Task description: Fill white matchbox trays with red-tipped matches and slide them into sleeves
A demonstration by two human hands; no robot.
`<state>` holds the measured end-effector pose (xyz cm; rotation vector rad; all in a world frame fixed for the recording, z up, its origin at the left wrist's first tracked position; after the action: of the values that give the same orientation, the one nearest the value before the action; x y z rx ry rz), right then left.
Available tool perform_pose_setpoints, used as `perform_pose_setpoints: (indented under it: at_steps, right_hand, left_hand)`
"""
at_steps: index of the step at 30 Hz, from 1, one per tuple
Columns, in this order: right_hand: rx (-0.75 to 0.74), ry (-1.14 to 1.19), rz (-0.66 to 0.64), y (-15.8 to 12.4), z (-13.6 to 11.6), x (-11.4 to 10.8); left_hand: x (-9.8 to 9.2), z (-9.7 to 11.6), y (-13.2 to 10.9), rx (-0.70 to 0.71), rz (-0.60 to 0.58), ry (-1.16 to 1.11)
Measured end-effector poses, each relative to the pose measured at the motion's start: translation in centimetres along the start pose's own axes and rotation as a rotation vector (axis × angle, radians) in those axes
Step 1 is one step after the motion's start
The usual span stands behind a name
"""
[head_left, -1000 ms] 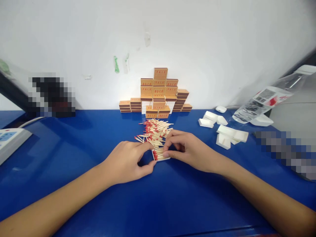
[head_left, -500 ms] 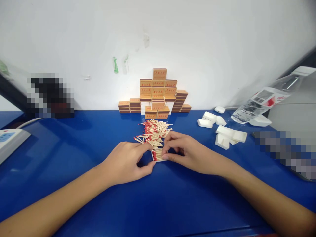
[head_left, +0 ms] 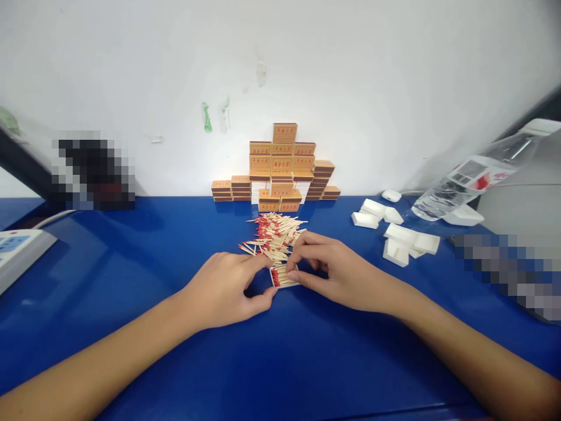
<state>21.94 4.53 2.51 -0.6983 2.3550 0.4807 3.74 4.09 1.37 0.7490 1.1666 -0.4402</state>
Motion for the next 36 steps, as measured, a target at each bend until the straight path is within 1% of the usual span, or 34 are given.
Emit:
perform_pose_setpoints:
  at_steps: [3,13,28,31,34,36]
  right_hand:
    - [-0.004,-0.02,-0.012,0.0,-0.1,0.1]
    - [0.019,-0.047,0.004,0.0,0.1,0.3]
    - [0.017,-0.083,0.08,0.2,0.0,0.3]
    - [-0.009,-0.108,0.149,0.3,0.6,-0.6]
    - [-0.006,-0.164,0.302,0.6,1.9,-2.3]
    - [0.001,-0.195,0.358,1.0,2.8,-3.0]
  left_hand:
    - [0.0,0.0,0.0,-0.006,0.004,0.003]
    - [0.0,0.0,0.2,-0.008,0.01,-0.003]
    - [-0.1,0.2,0.1,0.014,0.019,-0.004]
    - [0.0,0.1,0.1,0.014,0.007,-0.002]
    - [0.0,0.0,0.1,0.012,-0.006,-0.009]
    - [0.1,0.1,0.0,0.017,-0.015,-0.018]
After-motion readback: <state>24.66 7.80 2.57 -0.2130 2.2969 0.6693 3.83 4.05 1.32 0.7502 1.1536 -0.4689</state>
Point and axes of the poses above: each hand's wrist, its own y-axis towards the middle knuckle, its own x-axis out of the palm, z = x × y, the point moved 6 cm from there along y, towards the middle knuckle, and after that the axes turned 7 degrees about y, right-handed, at the moved point
